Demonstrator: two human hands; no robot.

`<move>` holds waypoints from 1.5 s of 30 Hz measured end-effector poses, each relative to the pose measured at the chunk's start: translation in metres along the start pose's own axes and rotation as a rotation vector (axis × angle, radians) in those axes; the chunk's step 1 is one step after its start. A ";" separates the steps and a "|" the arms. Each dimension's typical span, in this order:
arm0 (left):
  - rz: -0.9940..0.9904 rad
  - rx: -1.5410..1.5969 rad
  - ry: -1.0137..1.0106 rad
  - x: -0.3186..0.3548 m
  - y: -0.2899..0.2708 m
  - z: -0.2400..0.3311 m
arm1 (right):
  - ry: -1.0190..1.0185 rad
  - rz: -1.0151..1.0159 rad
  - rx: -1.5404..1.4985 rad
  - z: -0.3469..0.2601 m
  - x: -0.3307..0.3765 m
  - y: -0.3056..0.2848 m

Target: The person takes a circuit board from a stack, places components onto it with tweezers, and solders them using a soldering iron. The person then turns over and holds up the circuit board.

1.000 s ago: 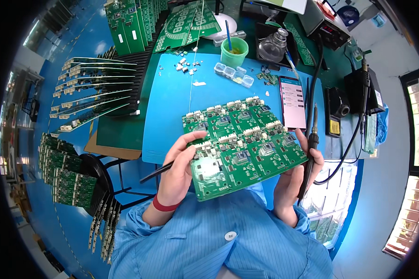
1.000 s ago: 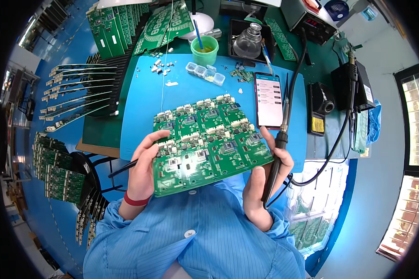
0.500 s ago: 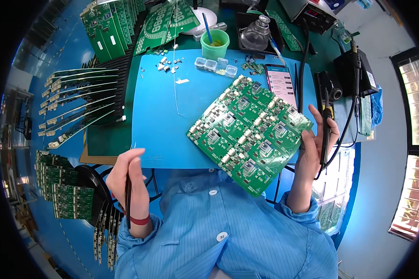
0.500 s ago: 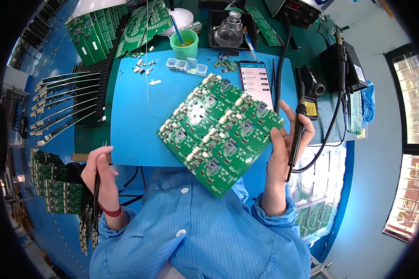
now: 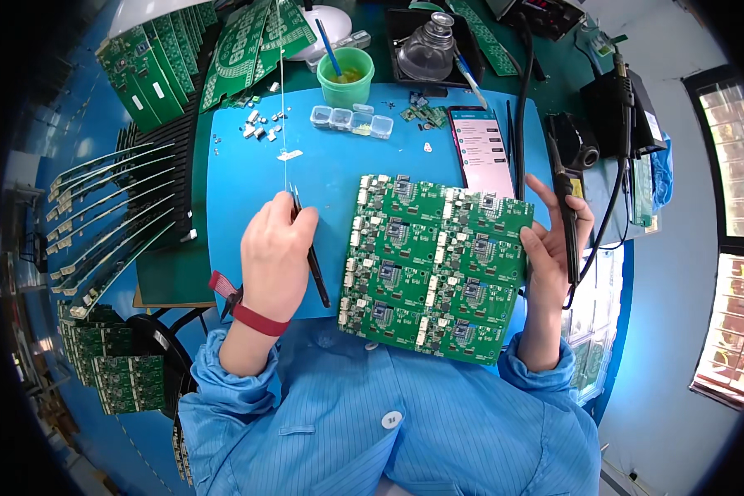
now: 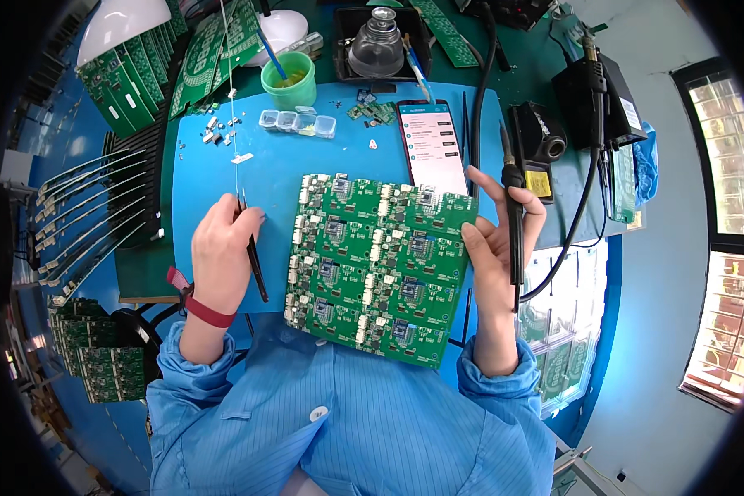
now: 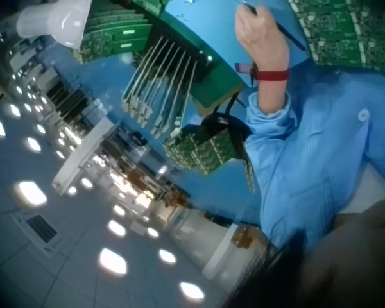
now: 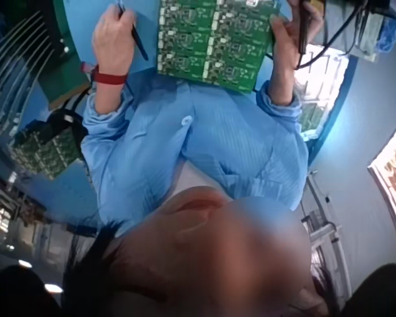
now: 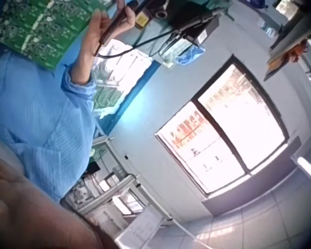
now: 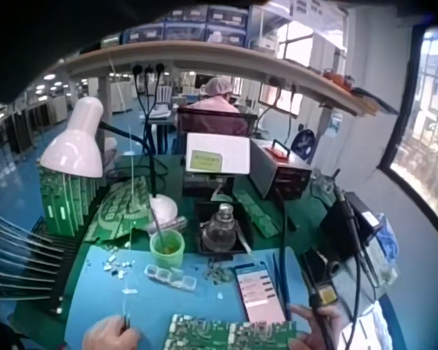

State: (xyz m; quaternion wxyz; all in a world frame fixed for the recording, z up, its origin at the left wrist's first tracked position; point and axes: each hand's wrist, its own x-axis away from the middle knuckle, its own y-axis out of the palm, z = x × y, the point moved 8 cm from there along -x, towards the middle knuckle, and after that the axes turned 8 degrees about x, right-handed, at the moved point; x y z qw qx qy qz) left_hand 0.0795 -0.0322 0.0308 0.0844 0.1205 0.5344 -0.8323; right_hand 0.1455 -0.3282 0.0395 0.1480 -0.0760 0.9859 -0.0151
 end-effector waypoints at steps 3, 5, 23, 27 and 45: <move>0.121 -0.020 0.052 -0.003 -0.036 0.005 | 0.064 -0.060 -0.005 0.015 0.000 0.017; 0.202 0.091 0.140 0.003 -0.052 0.005 | 0.116 -0.081 0.017 0.017 -0.002 0.040; -0.085 0.293 0.088 -0.004 -0.008 0.028 | -0.225 -0.066 0.396 -0.004 0.016 0.065; 0.111 0.424 -0.026 -0.002 -0.040 0.001 | -0.240 -0.020 0.529 -0.003 0.028 0.040; 0.031 0.136 -0.045 -0.026 0.003 -0.018 | -0.055 0.603 0.865 0.016 -0.056 -0.127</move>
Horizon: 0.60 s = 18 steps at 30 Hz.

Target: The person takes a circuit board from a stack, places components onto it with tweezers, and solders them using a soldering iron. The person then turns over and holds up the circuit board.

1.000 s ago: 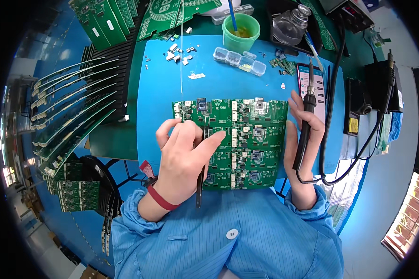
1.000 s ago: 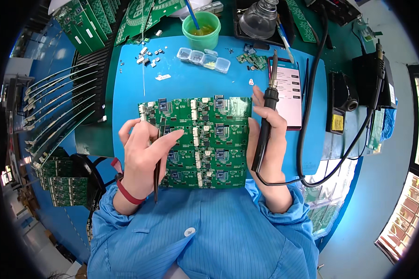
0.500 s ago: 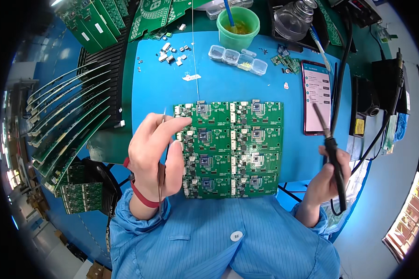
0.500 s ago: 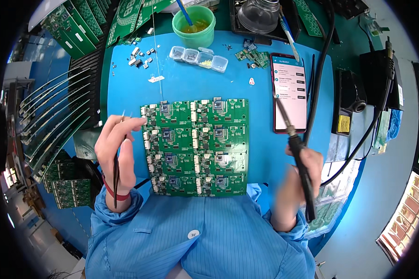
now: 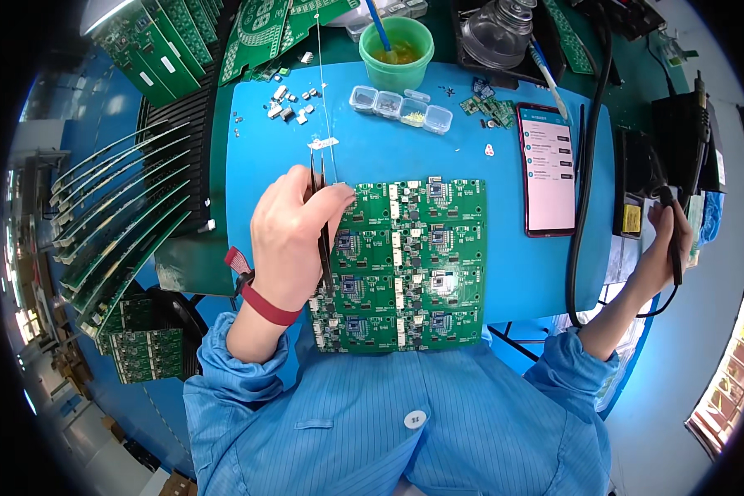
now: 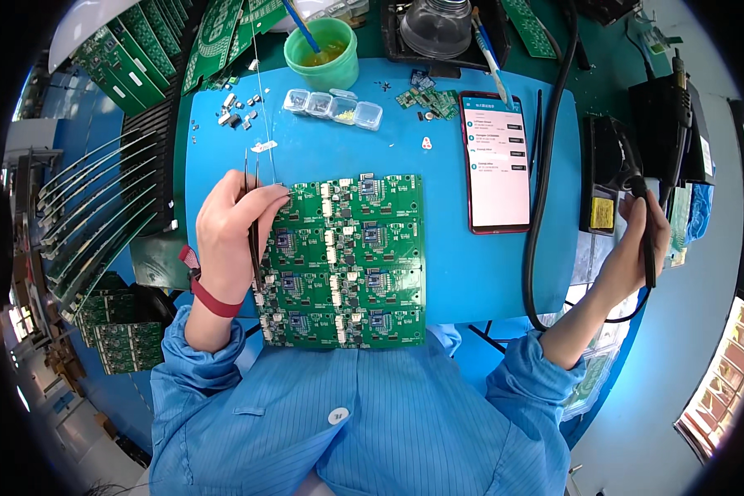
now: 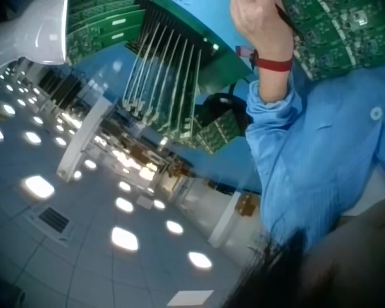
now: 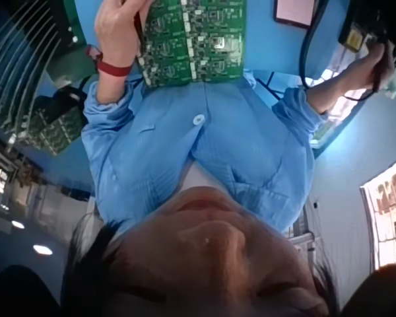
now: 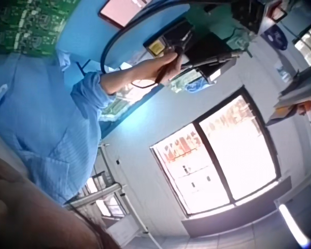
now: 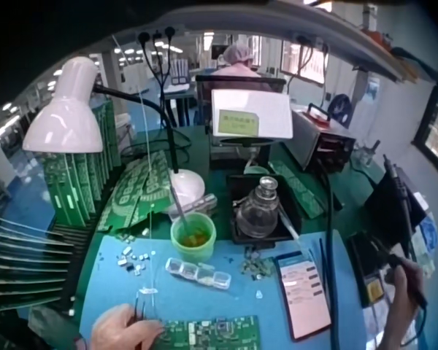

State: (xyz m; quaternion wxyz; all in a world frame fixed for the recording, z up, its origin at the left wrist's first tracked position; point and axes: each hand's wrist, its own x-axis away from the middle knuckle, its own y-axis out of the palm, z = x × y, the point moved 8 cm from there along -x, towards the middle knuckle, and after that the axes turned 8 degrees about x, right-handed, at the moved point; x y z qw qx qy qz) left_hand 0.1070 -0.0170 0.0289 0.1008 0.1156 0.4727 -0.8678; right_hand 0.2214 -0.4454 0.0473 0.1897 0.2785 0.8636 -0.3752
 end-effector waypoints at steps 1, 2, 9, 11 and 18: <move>0.036 0.025 0.025 -0.002 -0.004 0.006 | -0.047 0.055 -0.029 -0.004 0.001 -0.005; 0.071 0.049 0.051 -0.003 -0.008 0.012 | -0.055 0.095 -0.026 -0.007 0.003 -0.006; -0.117 0.262 0.332 0.017 0.006 0.061 | 0.027 -0.066 0.036 -0.002 0.005 0.002; -0.177 0.275 0.217 0.020 0.008 0.059 | -0.137 0.047 0.074 -0.018 0.014 -0.015; -0.097 0.397 -0.078 0.010 0.019 0.048 | -0.096 -0.576 -0.663 -0.097 0.132 0.009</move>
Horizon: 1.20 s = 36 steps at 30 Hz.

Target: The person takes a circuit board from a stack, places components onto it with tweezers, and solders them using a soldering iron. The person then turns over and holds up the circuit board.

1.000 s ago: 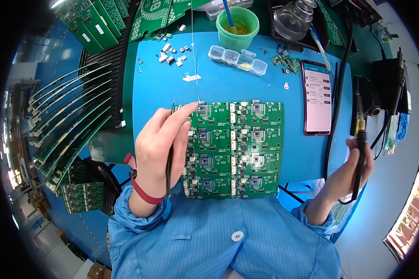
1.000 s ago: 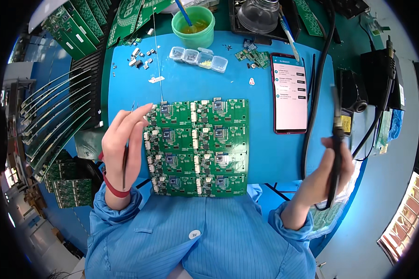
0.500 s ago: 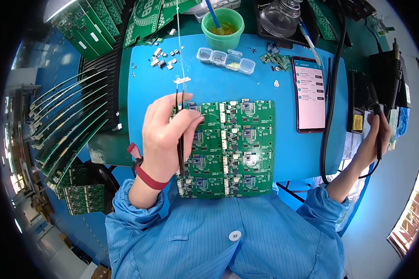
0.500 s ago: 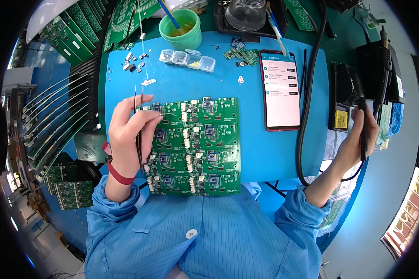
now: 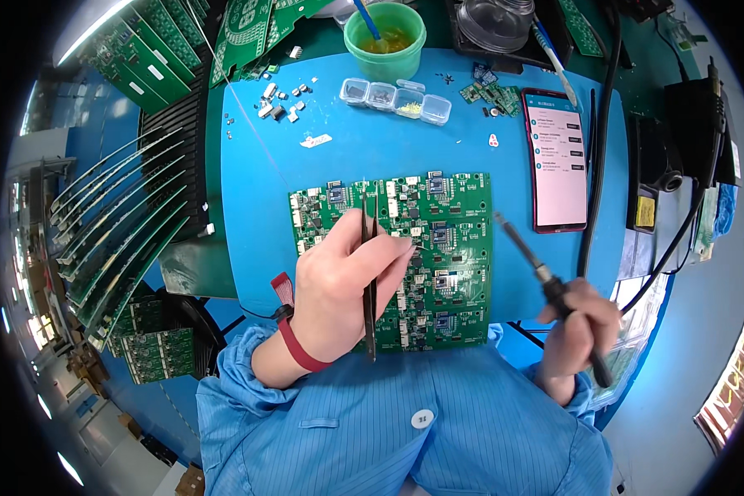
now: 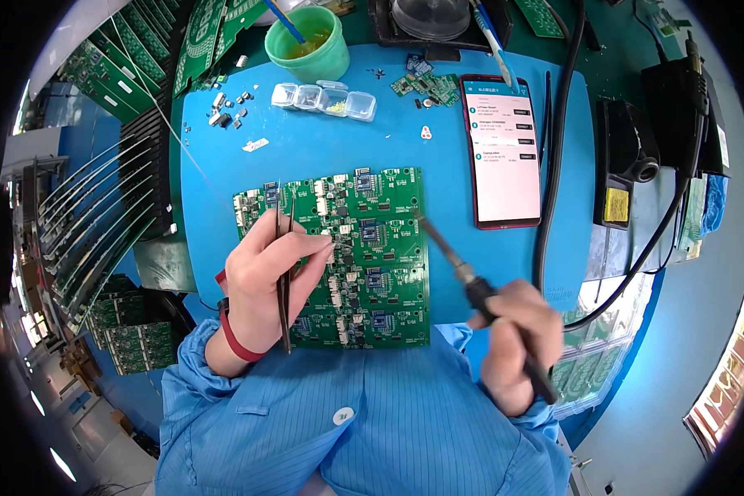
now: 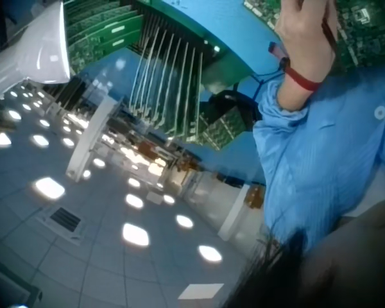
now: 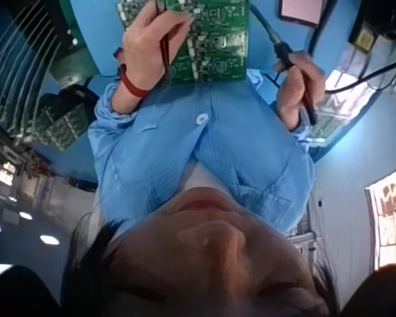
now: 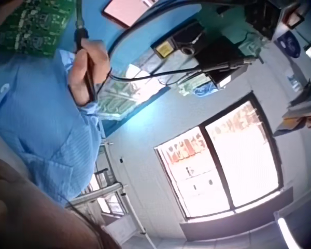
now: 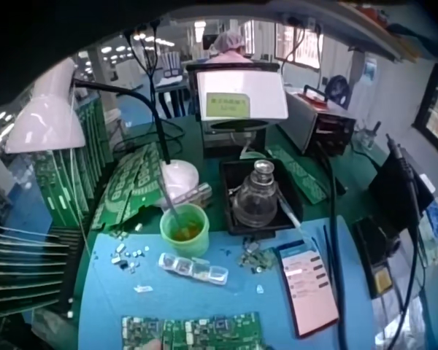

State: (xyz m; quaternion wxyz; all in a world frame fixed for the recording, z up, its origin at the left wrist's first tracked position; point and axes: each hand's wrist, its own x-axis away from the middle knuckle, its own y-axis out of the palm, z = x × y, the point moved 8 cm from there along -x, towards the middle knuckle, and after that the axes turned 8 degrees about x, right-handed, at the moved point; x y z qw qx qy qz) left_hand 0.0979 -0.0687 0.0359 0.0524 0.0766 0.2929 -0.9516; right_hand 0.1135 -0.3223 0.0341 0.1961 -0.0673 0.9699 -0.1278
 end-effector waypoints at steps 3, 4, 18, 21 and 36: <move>-0.021 0.031 -0.010 -0.006 0.011 -0.001 | -0.108 -0.211 0.122 -0.008 0.012 0.036; -0.015 -0.038 0.068 -0.008 0.016 0.000 | -0.124 -0.207 0.132 -0.009 0.012 0.039; 0.052 -0.134 0.177 -0.010 0.025 -0.002 | -0.080 -0.155 0.165 -0.002 0.013 0.043; -0.005 -0.156 0.152 -0.009 0.027 -0.003 | -0.075 -0.157 0.172 -0.003 0.011 0.042; 0.129 -0.268 0.114 -0.001 -0.012 0.005 | -0.103 -0.166 0.209 -0.007 0.010 0.043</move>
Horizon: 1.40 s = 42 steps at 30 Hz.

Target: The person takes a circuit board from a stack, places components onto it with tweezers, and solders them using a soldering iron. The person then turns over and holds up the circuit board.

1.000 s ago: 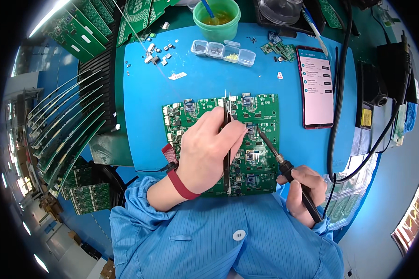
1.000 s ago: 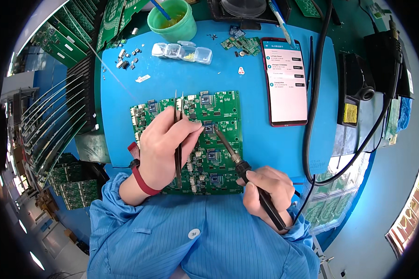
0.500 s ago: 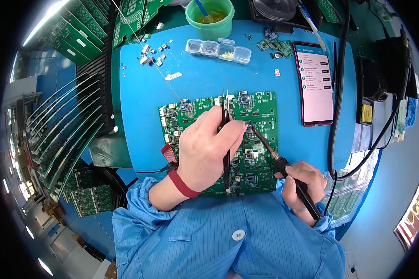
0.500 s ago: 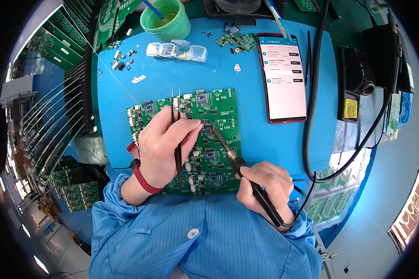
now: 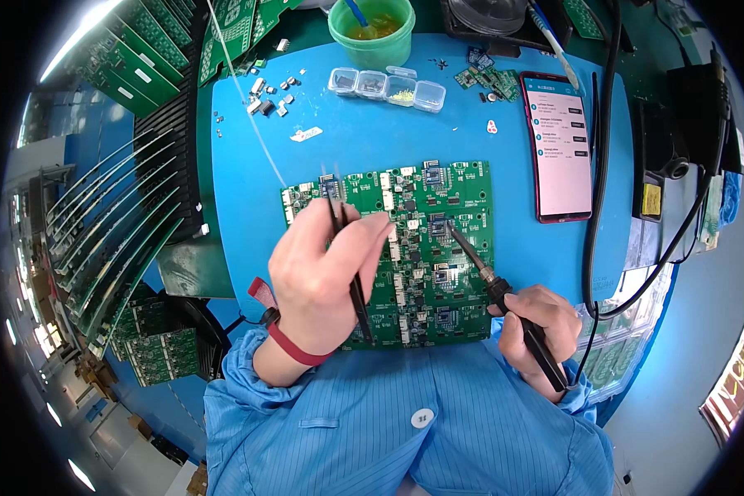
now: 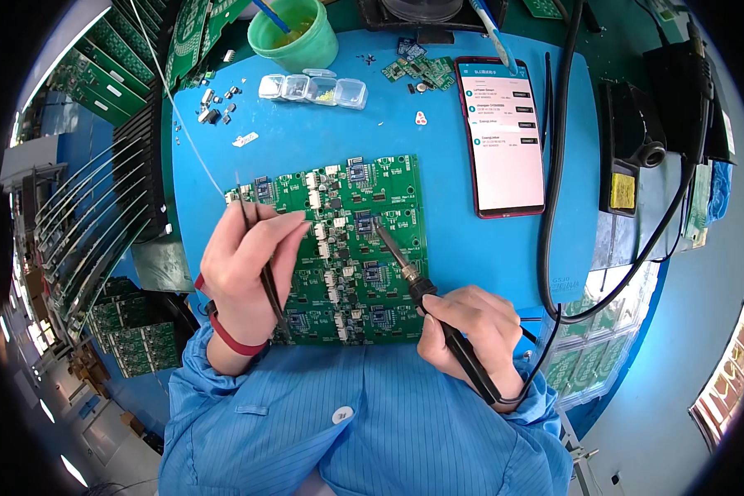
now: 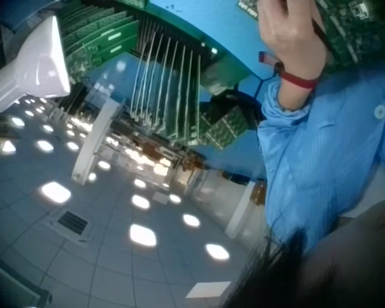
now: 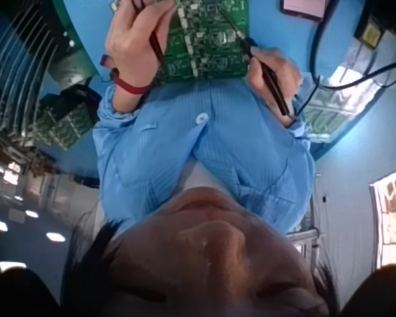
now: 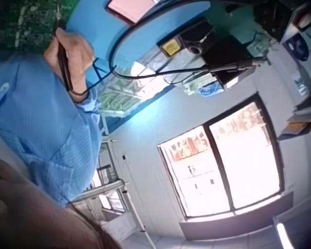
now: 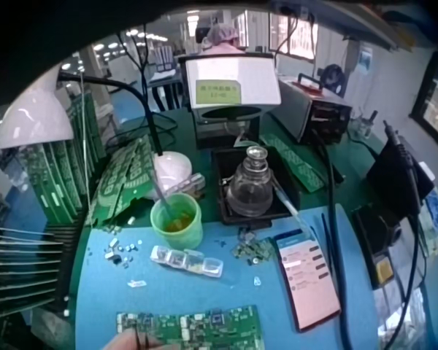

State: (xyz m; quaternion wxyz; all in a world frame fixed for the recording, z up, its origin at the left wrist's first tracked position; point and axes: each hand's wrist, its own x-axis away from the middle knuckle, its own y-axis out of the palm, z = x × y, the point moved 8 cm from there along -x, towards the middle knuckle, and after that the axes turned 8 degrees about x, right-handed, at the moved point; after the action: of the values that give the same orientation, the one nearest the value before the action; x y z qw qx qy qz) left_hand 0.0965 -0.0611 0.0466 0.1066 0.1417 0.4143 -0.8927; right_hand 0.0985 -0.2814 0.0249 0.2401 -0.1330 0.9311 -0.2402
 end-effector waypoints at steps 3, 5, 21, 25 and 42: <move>0.064 -0.067 -0.061 0.004 -0.014 -0.015 | 0.011 0.008 0.008 0.000 0.000 -0.001; 0.068 -0.084 -0.109 0.009 -0.021 -0.024 | 0.019 0.008 -0.001 0.001 0.000 -0.001; 0.015 -0.173 -0.152 0.043 -0.043 -0.045 | 0.118 0.150 -0.078 0.013 0.015 -0.027; -0.237 -0.029 -0.075 0.051 -0.038 -0.035 | 0.039 0.156 0.037 0.006 0.008 -0.024; -0.523 -0.044 -0.068 0.104 -0.033 0.003 | -0.195 -0.347 0.263 -0.029 0.045 0.036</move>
State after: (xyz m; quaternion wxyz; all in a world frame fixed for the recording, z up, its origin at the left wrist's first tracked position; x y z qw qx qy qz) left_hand -0.0112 -0.0496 0.0364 -0.1110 -0.0026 0.4524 -0.8849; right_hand 0.0407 -0.2558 0.0115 0.2990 -0.2812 0.8275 -0.3831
